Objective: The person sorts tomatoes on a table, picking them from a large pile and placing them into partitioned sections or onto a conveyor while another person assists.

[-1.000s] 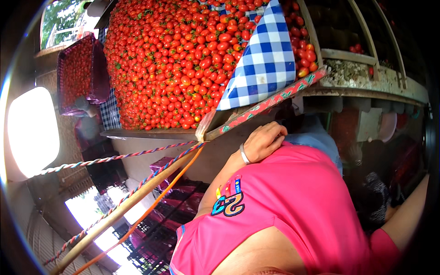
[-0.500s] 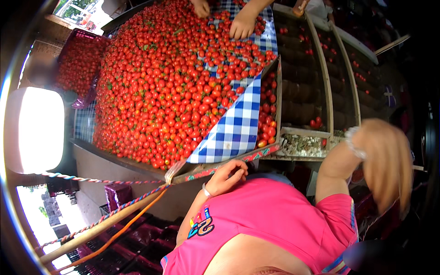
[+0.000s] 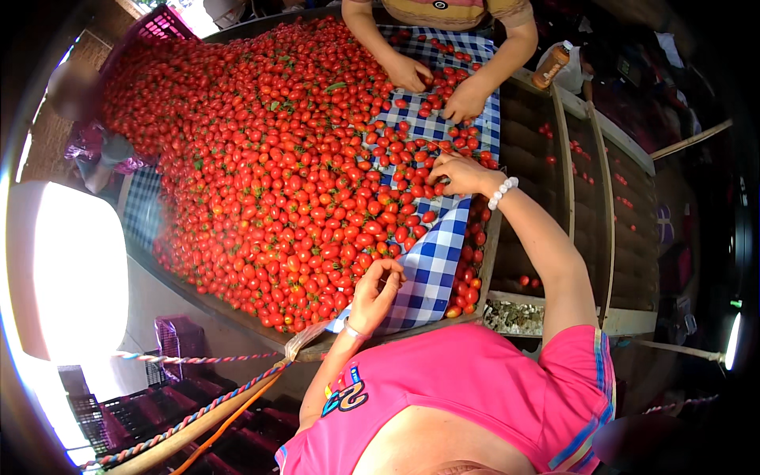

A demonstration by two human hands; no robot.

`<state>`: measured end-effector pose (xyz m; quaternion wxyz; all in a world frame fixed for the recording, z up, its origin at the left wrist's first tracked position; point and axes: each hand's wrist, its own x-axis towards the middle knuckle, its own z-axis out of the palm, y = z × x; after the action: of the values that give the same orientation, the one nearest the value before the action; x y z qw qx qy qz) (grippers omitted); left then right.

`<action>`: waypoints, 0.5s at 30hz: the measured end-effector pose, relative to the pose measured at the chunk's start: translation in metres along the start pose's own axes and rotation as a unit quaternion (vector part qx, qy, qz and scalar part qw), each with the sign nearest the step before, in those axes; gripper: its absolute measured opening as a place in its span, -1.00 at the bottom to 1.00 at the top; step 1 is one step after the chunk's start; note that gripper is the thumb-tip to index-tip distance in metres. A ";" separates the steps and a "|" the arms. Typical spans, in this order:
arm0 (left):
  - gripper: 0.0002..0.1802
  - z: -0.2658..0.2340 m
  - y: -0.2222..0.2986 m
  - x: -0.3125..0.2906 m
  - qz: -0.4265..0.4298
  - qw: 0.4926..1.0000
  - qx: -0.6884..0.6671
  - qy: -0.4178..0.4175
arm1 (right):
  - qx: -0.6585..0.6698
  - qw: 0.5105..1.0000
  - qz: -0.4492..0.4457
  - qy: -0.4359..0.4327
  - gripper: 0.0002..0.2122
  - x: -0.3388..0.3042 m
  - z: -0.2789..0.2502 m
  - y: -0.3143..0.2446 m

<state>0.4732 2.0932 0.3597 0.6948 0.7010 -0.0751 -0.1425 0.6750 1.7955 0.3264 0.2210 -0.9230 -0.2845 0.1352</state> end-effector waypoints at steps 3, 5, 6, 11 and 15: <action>-0.89 -0.006 0.000 0.011 -0.014 1.000 0.028 0.001 | 0.018 0.998 -0.026 -0.059 -0.71 0.010 -0.010 0.027; -0.87 -0.008 -0.007 0.017 -0.020 1.000 0.015 0.009 | 0.007 0.996 0.002 -0.087 -0.73 0.010 -0.021 0.040; -0.87 -0.008 -0.008 0.021 -0.031 0.999 0.009 0.010 | -0.038 0.997 0.007 -0.070 -0.78 0.010 -0.020 0.061; -0.85 -0.012 -0.024 0.038 -0.074 0.994 -0.074 0.016 | -0.248 0.959 0.115 0.080 -0.83 0.021 -0.032 0.052; -0.85 -0.026 -0.036 0.044 -0.139 0.979 -0.142 0.050 | -0.065 0.997 -0.038 -0.023 -0.80 0.048 0.007 -0.054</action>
<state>0.5191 2.1055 0.3196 0.7635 0.6050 0.0787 -0.2117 0.6854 1.8660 0.3403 0.1589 -0.9205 -0.3327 0.1291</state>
